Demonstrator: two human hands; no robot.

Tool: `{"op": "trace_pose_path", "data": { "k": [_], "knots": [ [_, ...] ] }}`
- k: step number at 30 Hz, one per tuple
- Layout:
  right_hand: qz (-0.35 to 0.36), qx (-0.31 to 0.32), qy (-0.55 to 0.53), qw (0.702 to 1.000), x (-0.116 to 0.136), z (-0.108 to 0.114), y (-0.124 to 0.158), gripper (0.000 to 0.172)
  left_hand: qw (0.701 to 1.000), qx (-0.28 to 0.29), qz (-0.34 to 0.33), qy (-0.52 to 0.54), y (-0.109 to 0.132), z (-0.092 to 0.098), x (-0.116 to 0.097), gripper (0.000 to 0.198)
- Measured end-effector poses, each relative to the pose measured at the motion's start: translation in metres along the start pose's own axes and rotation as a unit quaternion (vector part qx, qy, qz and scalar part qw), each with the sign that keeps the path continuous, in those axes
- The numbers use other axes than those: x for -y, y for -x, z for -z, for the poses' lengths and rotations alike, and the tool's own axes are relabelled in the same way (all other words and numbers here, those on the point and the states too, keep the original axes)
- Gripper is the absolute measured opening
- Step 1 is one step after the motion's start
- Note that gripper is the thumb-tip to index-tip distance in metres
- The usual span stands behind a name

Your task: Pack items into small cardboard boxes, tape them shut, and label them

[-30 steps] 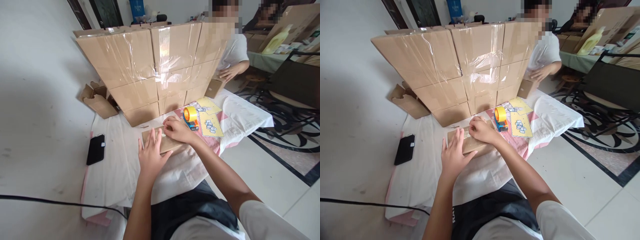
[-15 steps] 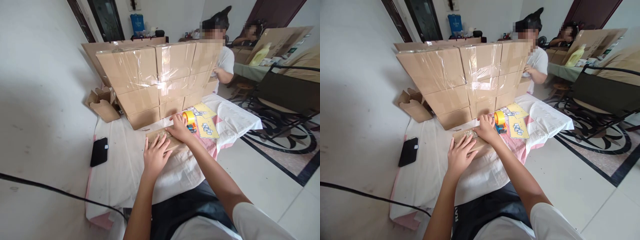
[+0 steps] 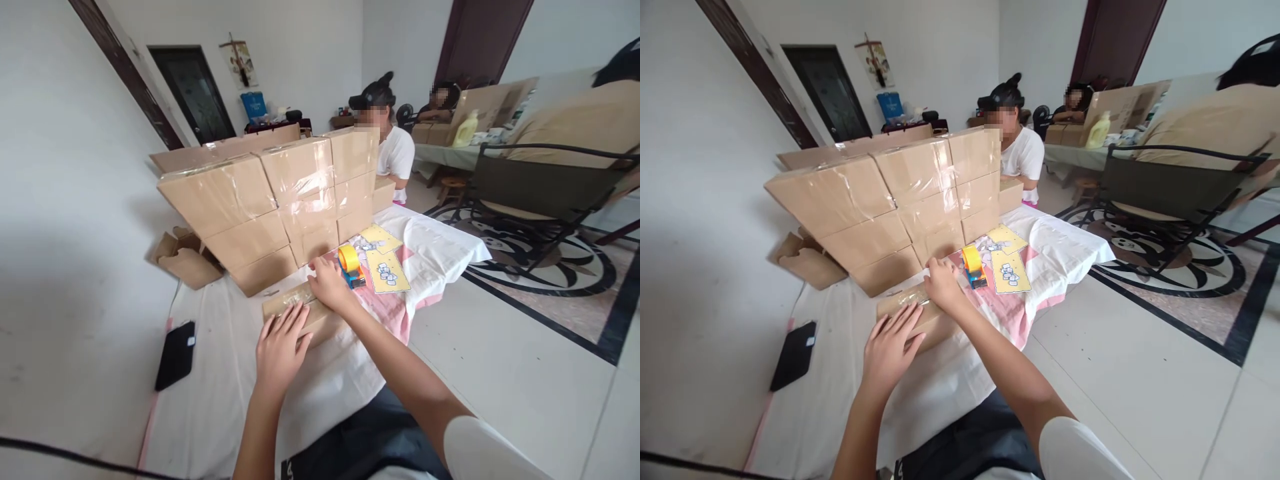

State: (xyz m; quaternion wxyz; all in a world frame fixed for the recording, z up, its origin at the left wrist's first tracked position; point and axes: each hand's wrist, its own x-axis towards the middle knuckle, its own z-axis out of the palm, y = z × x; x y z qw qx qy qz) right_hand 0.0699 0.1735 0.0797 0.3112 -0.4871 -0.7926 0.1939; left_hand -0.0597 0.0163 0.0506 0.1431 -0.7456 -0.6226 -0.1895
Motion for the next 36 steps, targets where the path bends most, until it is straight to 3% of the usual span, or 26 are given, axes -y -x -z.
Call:
{"op": "trace_pose_path", "data": {
  "k": [4, 10, 14, 16, 18, 20, 22, 23, 25, 28, 32, 36],
  "knots": [
    [0.017, 0.011, -0.034, 0.999, -0.004, 0.0, 0.0, 0.024, 0.999, 0.018, 0.01, -0.042, -0.003, 0.0, -0.011, 0.048],
    [0.022, 0.018, -0.077, 0.997, -0.004, 0.006, 0.005, 0.023, 0.993, 0.03, 0.064, -0.095, -0.016, -0.002, -0.045, 0.045],
    [0.013, 0.005, -0.098, 0.995, -0.001, 0.009, 0.006, 0.021, 0.992, -0.008, 0.055, -0.109, -0.011, -0.011, -0.045, 0.043],
    [0.026, -0.033, -0.154, 0.987, 0.001, 0.012, 0.008, 0.024, 0.992, -0.029, 0.04, -0.114, -0.006, -0.017, -0.041, 0.043],
    [0.068, -0.108, -0.267, 0.955, -0.002, 0.018, 0.015, 0.019, 0.992, -0.04, 0.034, -0.116, -0.002, -0.022, -0.039, 0.043],
    [0.118, -0.203, -0.381, 0.894, -0.013, 0.028, 0.031, 0.01, 0.992, -0.046, 0.036, -0.114, 0.0, -0.025, -0.037, 0.044],
    [0.117, -0.289, -0.435, 0.845, -0.038, 0.039, 0.052, 0.011, 0.993, -0.05, 0.035, -0.106, -0.001, -0.025, -0.034, 0.045],
    [0.087, -0.323, -0.429, 0.839, -0.056, 0.046, 0.064, 0.012, 0.994, -0.052, 0.03, -0.096, -0.002, -0.024, -0.032, 0.045],
    [-0.026, -0.352, -0.34, 0.872, -0.099, 0.058, 0.085, 0.015, 0.996, -0.048, 0.016, -0.069, -0.004, -0.022, -0.025, 0.044],
    [-0.174, -0.287, -0.162, 0.928, -0.167, 0.075, 0.098, 0.024, 0.998, -0.04, 0.013, -0.038, -0.006, -0.019, -0.018, 0.044],
    [-0.184, -0.175, -0.077, 0.964, -0.226, 0.09, 0.068, 0.042, 0.998, -0.055, 0.023, -0.036, -0.005, -0.017, -0.024, 0.046],
    [-0.167, -0.074, -0.026, 0.983, -0.243, 0.084, 0.024, 0.064, 0.997, -0.049, 0.043, -0.041, -0.002, -0.017, -0.033, 0.05]
  ]
}}
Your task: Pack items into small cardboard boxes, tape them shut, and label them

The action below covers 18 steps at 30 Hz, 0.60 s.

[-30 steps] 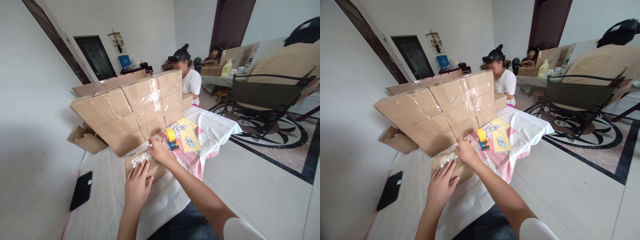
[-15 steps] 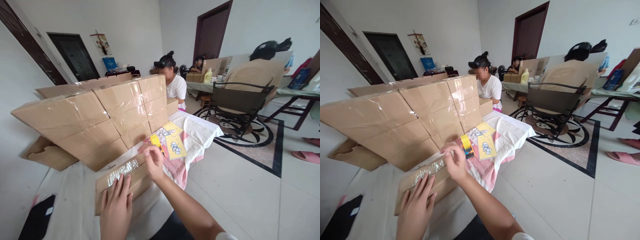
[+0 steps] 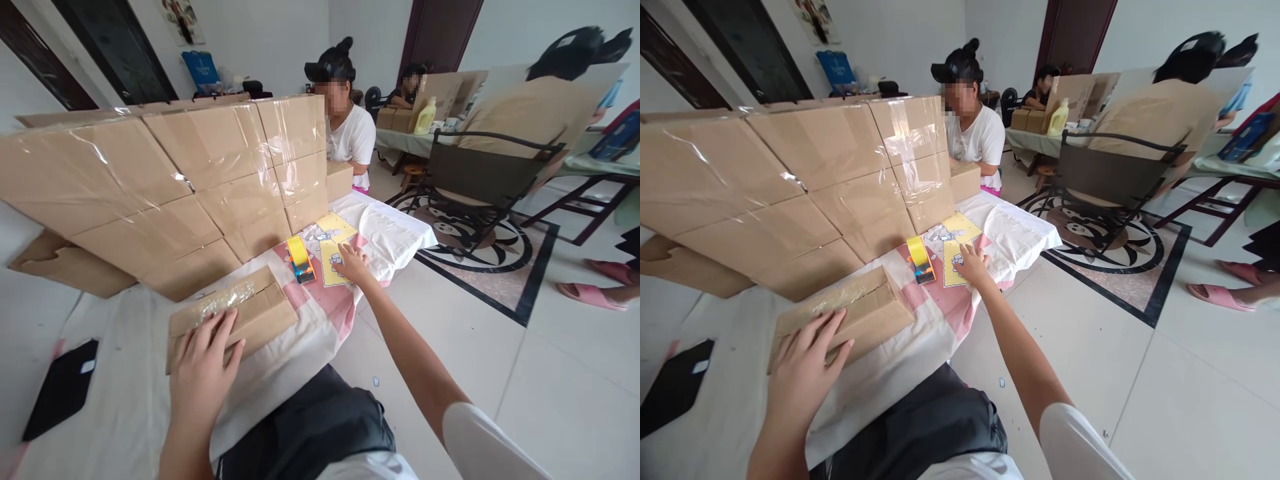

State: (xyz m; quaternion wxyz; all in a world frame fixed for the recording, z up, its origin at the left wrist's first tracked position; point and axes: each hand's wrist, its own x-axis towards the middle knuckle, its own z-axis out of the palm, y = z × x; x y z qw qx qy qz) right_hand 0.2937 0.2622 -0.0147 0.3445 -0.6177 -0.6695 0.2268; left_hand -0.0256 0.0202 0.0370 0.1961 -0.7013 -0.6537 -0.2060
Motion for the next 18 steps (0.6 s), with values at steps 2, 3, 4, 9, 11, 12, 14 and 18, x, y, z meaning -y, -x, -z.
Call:
{"op": "trace_pose_path", "data": {
  "k": [2, 3, 4, 9, 11, 12, 14, 18],
  "knots": [
    [-0.001, 0.017, 0.013, 1.0, 0.001, -0.008, -0.012, 0.066, 1.0, 0.007, 0.005, -0.006, 0.001, 0.0, -0.002, 0.051],
    [-0.002, 0.016, 0.014, 1.0, 0.002, -0.011, -0.015, 0.066, 1.0, 0.011, 0.004, -0.008, 0.002, 0.001, -0.002, 0.051],
    [-0.003, 0.011, 0.012, 1.0, 0.001, -0.014, -0.017, 0.065, 1.0, 0.014, 0.003, -0.009, 0.002, 0.001, -0.002, 0.051],
    [-0.004, -0.016, -0.062, 0.998, -0.007, -0.019, -0.015, 0.047, 0.999, 0.029, 0.018, -0.005, 0.003, 0.004, -0.003, 0.05],
    [-0.007, -0.02, -0.12, 0.993, -0.013, -0.02, -0.012, 0.041, 0.999, 0.032, 0.031, 0.0, 0.002, 0.005, -0.004, 0.05],
    [-0.011, -0.021, -0.153, 0.988, -0.016, -0.019, -0.011, 0.039, 0.999, 0.032, 0.035, 0.003, 0.002, 0.005, -0.005, 0.05],
    [-0.026, -0.022, -0.22, 0.975, -0.022, -0.017, -0.006, 0.036, 0.999, 0.031, 0.043, 0.012, 0.002, 0.005, -0.006, 0.05],
    [-0.058, -0.011, -0.342, 0.938, -0.026, -0.005, 0.005, 0.027, 0.998, 0.025, 0.051, 0.02, 0.002, 0.005, -0.009, 0.05]
  ]
}}
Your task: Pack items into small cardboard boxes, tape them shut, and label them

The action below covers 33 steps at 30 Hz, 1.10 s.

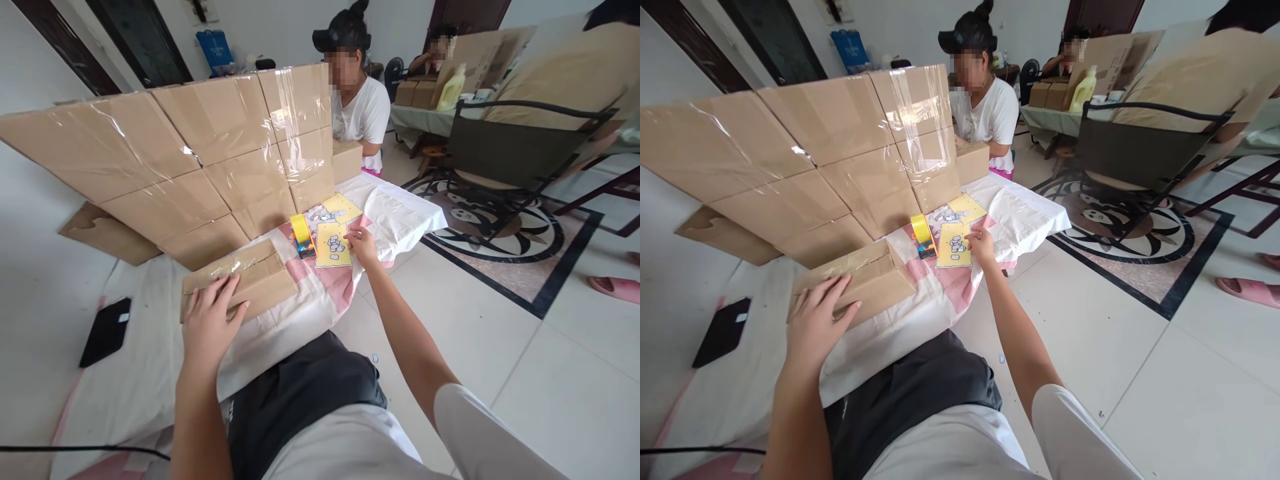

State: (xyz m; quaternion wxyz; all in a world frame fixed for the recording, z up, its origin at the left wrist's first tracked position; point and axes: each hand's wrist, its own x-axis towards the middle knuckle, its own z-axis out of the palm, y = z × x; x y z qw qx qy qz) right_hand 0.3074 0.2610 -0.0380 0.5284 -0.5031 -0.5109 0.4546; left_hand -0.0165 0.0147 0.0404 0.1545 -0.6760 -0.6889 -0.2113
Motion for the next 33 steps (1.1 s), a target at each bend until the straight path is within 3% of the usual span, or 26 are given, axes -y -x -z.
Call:
{"op": "trace_pose_path", "data": {
  "k": [3, 6, 10, 17, 22, 29, 33],
  "knots": [
    [-0.006, -0.001, -0.074, 0.997, 0.012, 0.0, 0.013, 0.026, 1.0, -0.004, 0.005, 0.0, 0.0, 0.001, -0.002, 0.049],
    [-0.006, -0.005, -0.122, 0.993, 0.024, -0.015, 0.03, 0.029, 1.0, -0.012, 0.026, -0.001, -0.001, 0.004, -0.002, 0.048],
    [-0.003, 0.016, -0.145, 0.989, 0.037, -0.052, 0.058, 0.032, 0.996, -0.037, 0.085, -0.004, 0.003, 0.01, 0.005, 0.051],
    [0.051, 0.138, -0.142, 0.979, 0.058, -0.118, 0.095, 0.034, 0.986, -0.074, 0.146, 0.029, 0.022, 0.014, 0.031, 0.058],
    [0.147, 0.183, -0.035, 0.971, 0.071, -0.14, 0.101, 0.026, 0.978, -0.123, 0.155, 0.066, 0.031, 0.01, 0.047, 0.064],
    [0.28, 0.15, 0.17, 0.933, 0.103, -0.16, 0.108, 0.027, 0.979, -0.153, 0.123, 0.062, 0.03, 0.004, 0.051, 0.066],
    [0.28, 0.179, 0.257, 0.908, 0.117, -0.164, 0.108, 0.023, 0.983, -0.156, 0.079, 0.047, 0.025, 0.001, 0.049, 0.067]
  ]
}}
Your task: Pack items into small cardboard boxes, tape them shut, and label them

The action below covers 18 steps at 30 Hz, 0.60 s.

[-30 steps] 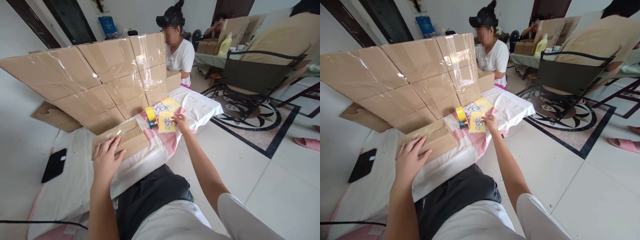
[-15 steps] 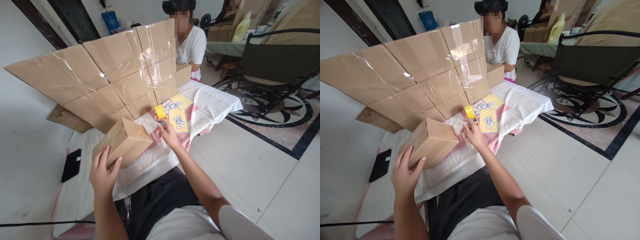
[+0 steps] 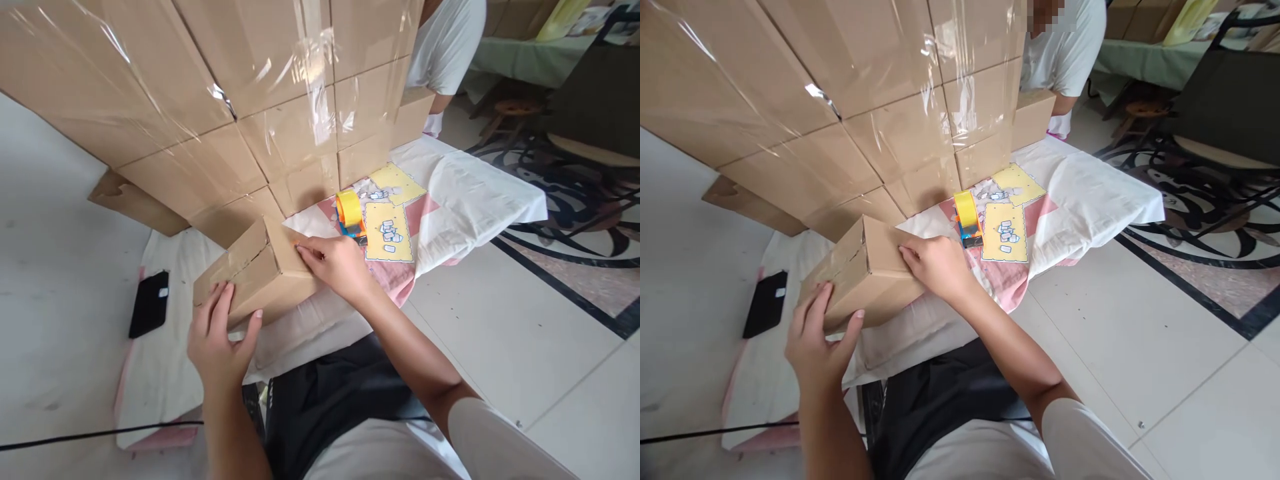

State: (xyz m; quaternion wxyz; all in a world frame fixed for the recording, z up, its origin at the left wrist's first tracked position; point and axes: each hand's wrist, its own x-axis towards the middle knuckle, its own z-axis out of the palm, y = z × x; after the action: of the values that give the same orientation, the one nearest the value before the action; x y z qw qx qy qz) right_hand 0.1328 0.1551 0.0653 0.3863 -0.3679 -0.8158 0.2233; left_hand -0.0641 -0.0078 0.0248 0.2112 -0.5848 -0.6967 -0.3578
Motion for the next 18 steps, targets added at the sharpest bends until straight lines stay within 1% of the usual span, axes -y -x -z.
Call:
{"op": "trace_pose_path", "data": {
  "k": [2, 4, 6, 8, 9, 11, 13, 16, 18],
  "knots": [
    [-0.008, 0.031, -0.023, 0.999, 0.0, 0.005, -0.002, 0.022, 1.0, -0.004, -0.01, -0.002, -0.001, -0.002, -0.001, 0.067],
    [-0.015, 0.071, -0.086, 0.994, -0.003, 0.012, -0.001, 0.023, 1.0, -0.006, -0.013, 0.001, -0.002, -0.002, -0.001, 0.067],
    [-0.019, 0.127, -0.159, 0.979, -0.006, 0.018, 0.003, 0.026, 1.0, -0.006, -0.01, 0.005, -0.003, -0.002, -0.002, 0.067],
    [-0.023, 0.174, -0.2, 0.964, -0.007, 0.023, 0.011, 0.039, 1.0, -0.002, -0.006, 0.008, -0.003, -0.001, -0.003, 0.067],
    [-0.026, 0.185, -0.205, 0.961, -0.006, 0.024, 0.016, 0.047, 1.0, 0.0, -0.003, 0.009, -0.003, 0.0, -0.004, 0.067],
    [-0.03, 0.188, -0.208, 0.959, -0.003, 0.027, 0.027, 0.058, 1.0, 0.003, 0.007, 0.018, -0.002, 0.001, -0.003, 0.067],
    [-0.02, 0.197, -0.231, 0.953, 0.001, 0.029, 0.039, 0.065, 0.999, 0.006, 0.017, 0.041, -0.001, 0.002, 0.001, 0.067],
    [-0.003, 0.209, -0.271, 0.94, 0.005, 0.032, 0.051, 0.068, 0.996, 0.012, 0.005, 0.083, -0.001, 0.004, 0.009, 0.068],
    [-0.008, 0.197, -0.266, 0.943, 0.005, 0.033, 0.053, 0.067, 0.994, 0.02, -0.02, 0.107, -0.002, 0.003, 0.014, 0.068]
  ]
}}
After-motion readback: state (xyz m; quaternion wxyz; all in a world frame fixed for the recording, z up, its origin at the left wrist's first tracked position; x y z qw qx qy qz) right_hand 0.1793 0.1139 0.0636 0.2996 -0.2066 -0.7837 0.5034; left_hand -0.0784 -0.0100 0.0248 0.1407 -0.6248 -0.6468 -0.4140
